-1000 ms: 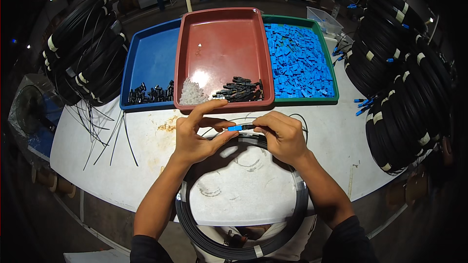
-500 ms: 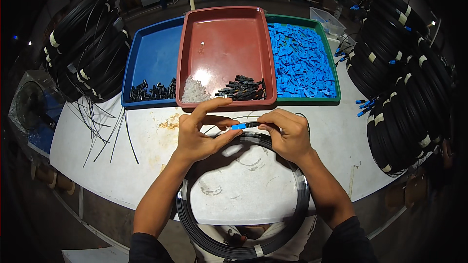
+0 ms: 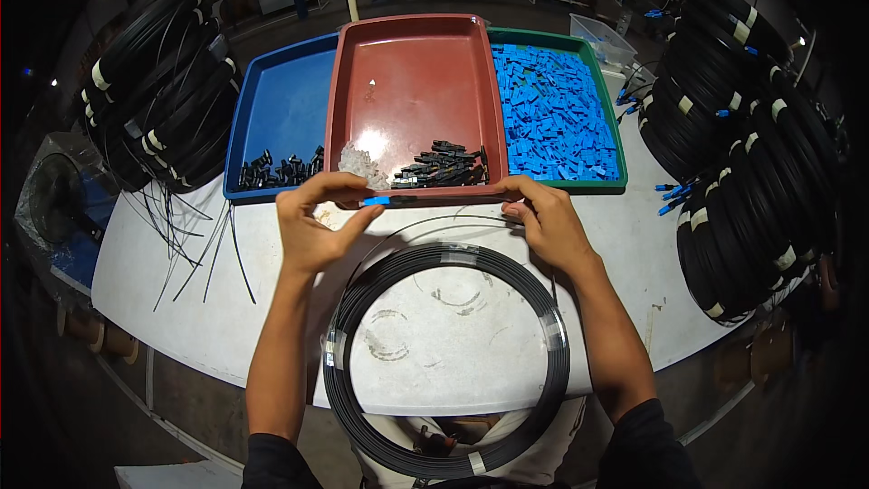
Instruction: The person stacks coiled cables on the work table, places a new coiled cable in front of them, and attaches plastic connector parts onto the cable ends by hand.
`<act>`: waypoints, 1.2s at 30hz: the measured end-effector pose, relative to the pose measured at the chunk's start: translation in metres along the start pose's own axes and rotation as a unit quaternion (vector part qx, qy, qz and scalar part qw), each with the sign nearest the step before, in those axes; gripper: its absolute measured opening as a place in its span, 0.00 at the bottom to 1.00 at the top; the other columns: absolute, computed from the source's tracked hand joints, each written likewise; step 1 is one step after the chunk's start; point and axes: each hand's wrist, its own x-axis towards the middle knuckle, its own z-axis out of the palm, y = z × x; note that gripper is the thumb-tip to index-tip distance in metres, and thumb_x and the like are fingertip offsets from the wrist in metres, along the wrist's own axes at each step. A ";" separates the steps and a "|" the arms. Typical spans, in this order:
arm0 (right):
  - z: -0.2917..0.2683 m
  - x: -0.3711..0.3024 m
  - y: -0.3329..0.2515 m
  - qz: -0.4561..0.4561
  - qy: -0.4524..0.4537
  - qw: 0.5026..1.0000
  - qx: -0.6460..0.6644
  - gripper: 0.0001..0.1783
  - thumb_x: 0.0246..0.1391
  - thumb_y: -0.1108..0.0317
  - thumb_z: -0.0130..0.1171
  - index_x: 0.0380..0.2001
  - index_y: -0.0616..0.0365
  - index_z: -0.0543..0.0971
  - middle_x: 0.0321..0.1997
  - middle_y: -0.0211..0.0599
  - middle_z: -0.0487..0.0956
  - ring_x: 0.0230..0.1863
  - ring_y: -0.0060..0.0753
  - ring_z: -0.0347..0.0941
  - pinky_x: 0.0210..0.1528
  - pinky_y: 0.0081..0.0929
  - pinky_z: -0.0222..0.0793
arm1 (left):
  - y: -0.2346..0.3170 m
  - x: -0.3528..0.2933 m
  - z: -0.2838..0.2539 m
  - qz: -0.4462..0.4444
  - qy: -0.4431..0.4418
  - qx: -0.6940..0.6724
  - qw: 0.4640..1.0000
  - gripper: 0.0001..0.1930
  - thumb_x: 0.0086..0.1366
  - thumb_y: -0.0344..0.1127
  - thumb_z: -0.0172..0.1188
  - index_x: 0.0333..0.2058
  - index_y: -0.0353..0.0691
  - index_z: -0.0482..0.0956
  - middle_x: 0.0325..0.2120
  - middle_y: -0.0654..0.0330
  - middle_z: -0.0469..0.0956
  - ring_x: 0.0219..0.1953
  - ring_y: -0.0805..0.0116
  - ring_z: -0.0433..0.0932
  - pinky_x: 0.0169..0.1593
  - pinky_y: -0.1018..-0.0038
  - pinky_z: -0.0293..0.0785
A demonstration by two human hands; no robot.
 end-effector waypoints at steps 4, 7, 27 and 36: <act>0.008 -0.001 0.008 0.062 -0.016 0.991 0.118 0.09 0.56 0.81 0.60 0.42 0.63 0.79 0.33 0.40 0.84 0.35 0.27 0.81 0.40 0.27 0.76 | -0.019 -0.001 -0.017 -0.010 -0.006 0.027 1.000 0.16 0.51 0.24 0.76 0.40 0.31 0.83 0.31 0.56 0.86 0.34 0.71 0.85 0.43 0.76 0.79; 0.017 -0.002 0.014 0.073 -0.016 0.982 0.173 0.06 0.56 0.80 0.61 0.38 0.63 0.80 0.31 0.34 0.83 0.34 0.21 0.79 0.38 0.24 0.75 | -0.017 0.002 -0.019 0.028 0.035 0.026 0.999 0.15 0.53 0.25 0.74 0.41 0.31 0.84 0.34 0.54 0.87 0.36 0.70 0.86 0.42 0.77 0.79; 0.004 0.005 0.014 0.193 -0.093 0.947 0.239 0.13 0.73 0.63 0.51 0.47 0.63 0.77 0.33 0.37 0.82 0.26 0.20 0.78 0.22 0.17 0.72 | 0.140 -0.038 0.121 -0.038 -0.476 0.188 0.858 0.41 0.65 0.68 0.56 0.67 0.48 0.62 0.12 0.53 0.77 0.18 0.45 0.80 0.27 0.53 0.78; -0.006 0.005 0.028 0.234 -0.127 0.931 0.248 0.15 0.74 0.62 0.48 0.54 0.58 0.74 0.29 0.41 0.81 0.21 0.26 0.79 0.16 0.23 0.71 | 0.140 -0.057 0.173 -0.102 -0.476 0.127 0.864 0.25 0.60 0.50 0.63 0.41 0.28 0.79 0.22 0.37 0.81 0.25 0.37 0.82 0.36 0.53 0.82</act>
